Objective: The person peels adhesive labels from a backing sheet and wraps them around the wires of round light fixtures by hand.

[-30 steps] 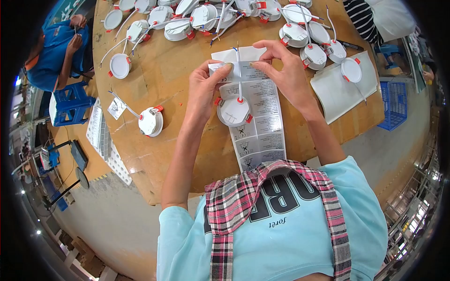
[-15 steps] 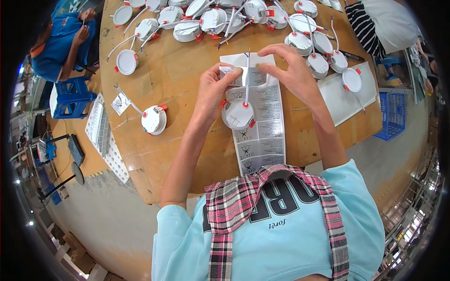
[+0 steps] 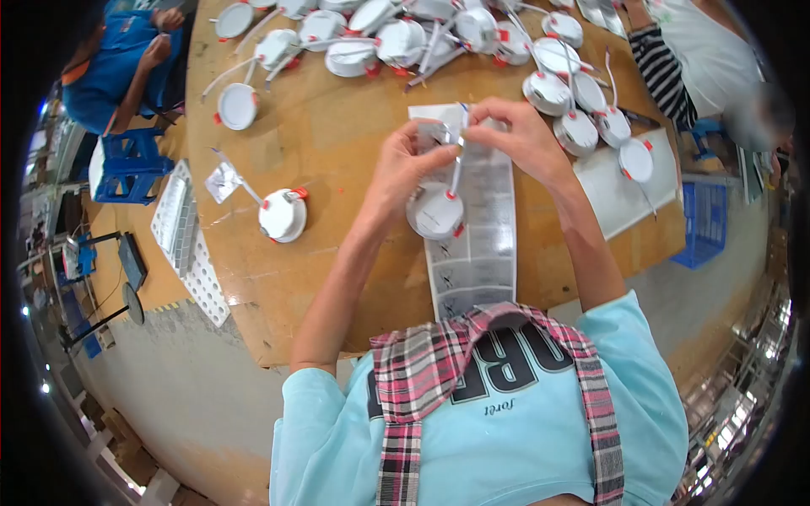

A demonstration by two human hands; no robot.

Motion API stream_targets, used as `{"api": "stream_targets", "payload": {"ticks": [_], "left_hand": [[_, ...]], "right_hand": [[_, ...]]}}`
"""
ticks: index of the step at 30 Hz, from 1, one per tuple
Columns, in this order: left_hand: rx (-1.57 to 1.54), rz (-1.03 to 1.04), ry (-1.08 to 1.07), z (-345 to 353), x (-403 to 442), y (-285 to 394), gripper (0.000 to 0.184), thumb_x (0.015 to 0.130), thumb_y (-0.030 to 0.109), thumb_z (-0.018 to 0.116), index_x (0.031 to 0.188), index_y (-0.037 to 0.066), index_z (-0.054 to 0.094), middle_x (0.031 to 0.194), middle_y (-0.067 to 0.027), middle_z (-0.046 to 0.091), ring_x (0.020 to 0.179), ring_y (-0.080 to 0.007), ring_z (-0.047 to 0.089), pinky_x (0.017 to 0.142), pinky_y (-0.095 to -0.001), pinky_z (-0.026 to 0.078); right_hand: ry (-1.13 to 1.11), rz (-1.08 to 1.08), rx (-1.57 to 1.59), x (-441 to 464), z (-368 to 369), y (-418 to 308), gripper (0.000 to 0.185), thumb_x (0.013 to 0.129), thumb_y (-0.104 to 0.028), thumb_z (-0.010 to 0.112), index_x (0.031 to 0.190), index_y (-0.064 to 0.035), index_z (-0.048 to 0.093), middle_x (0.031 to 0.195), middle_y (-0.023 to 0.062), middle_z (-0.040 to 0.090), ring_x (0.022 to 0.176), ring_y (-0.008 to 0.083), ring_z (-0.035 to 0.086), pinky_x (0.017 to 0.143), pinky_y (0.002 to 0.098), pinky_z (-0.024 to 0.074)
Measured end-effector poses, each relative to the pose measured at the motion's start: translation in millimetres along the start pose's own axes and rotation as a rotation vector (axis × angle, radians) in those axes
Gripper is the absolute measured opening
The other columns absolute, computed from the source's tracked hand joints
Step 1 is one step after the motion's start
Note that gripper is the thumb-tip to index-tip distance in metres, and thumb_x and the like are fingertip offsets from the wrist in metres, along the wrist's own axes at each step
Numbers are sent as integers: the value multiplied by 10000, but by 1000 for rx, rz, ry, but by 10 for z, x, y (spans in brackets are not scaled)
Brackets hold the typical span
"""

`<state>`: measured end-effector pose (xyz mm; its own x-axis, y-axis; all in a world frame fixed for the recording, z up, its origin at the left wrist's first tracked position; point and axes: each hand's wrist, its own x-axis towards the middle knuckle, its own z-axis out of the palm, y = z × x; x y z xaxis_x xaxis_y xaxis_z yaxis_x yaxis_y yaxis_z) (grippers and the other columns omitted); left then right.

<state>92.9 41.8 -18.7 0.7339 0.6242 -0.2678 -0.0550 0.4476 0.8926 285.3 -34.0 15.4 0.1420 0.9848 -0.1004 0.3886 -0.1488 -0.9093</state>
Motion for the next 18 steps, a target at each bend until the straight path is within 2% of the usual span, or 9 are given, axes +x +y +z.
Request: {"api": "stream_targets", "payload": {"ticks": [3, 6, 9, 10, 13, 14, 17, 18], "left_hand": [[20, 12, -1, -15, 25, -38, 431, 829, 102, 732, 1204, -3, 546, 980, -83, 685, 824, -123, 656, 741, -267, 539], [111, 60, 47, -27, 10, 10, 627, 844, 110, 725, 1352, -23, 383, 982, -96, 675, 840, -127, 646, 740, -258, 526], [24, 91, 201, -111, -49, 37, 620, 874, 152, 704, 1362, -32, 368, 1018, -111, 664, 884, -132, 636, 759, -259, 517], [32, 87, 234, -104, -132, 136, 551, 905, 182, 673, 1327, -34, 393, 1016, -104, 641, 931, -134, 618, 794, -260, 506], [36, 214, 367, -161, -260, 46, 479, 917, 194, 658, 1273, -28, 426, 988, -89, 614, 911, -128, 602, 810, -261, 492], [136, 259, 430, -147, -346, 41, 407, 900, 193, 672, 1185, -28, 482, 1000, -83, 582, 906, -124, 575, 820, -251, 467], [403, 256, 472, -117, -595, -33, 351, 869, 196, 692, 1102, -22, 545, 1048, -77, 576, 905, -144, 558, 818, -275, 454], [571, 309, 479, -52, -656, -35, 321, 828, 227, 730, 1039, 17, 611, 1057, -74, 581, 961, -190, 542, 843, -323, 433]], "right_hand": [[-12, -16, -42, 22, -9, -35, 239, 820, -201, 692, 893, 23, 647, 854, 53, 638, 814, 129, 576, 737, 279, 441], [-28, 4, 22, 7, -10, -16, 201, 818, -172, 692, 859, 13, 627, 851, 39, 612, 846, 119, 558, 772, 262, 421], [-32, -2, 100, -21, -1, -3, 168, 815, -142, 691, 845, 9, 623, 870, 36, 605, 886, 117, 543, 810, 264, 405], [-27, 4, 142, -32, 6, 1, 158, 816, -132, 690, 842, 9, 621, 873, 35, 604, 895, 119, 540, 818, 266, 402], [-11, 17, 201, -63, 14, 10, 138, 819, -108, 685, 836, 10, 616, 883, 34, 601, 910, 124, 535, 834, 271, 397], [-3, 10, 180, -70, 13, 8, 136, 821, -106, 685, 835, 10, 616, 884, 34, 602, 907, 125, 536, 834, 271, 398], [18, -1, 173, -91, 29, 35, 132, 832, -110, 683, 836, 6, 621, 892, 26, 602, 876, 119, 541, 825, 268, 404], [22, 8, 182, -99, 38, 26, 132, 834, -112, 683, 837, 5, 623, 892, 24, 602, 868, 117, 542, 822, 268, 406]]}}
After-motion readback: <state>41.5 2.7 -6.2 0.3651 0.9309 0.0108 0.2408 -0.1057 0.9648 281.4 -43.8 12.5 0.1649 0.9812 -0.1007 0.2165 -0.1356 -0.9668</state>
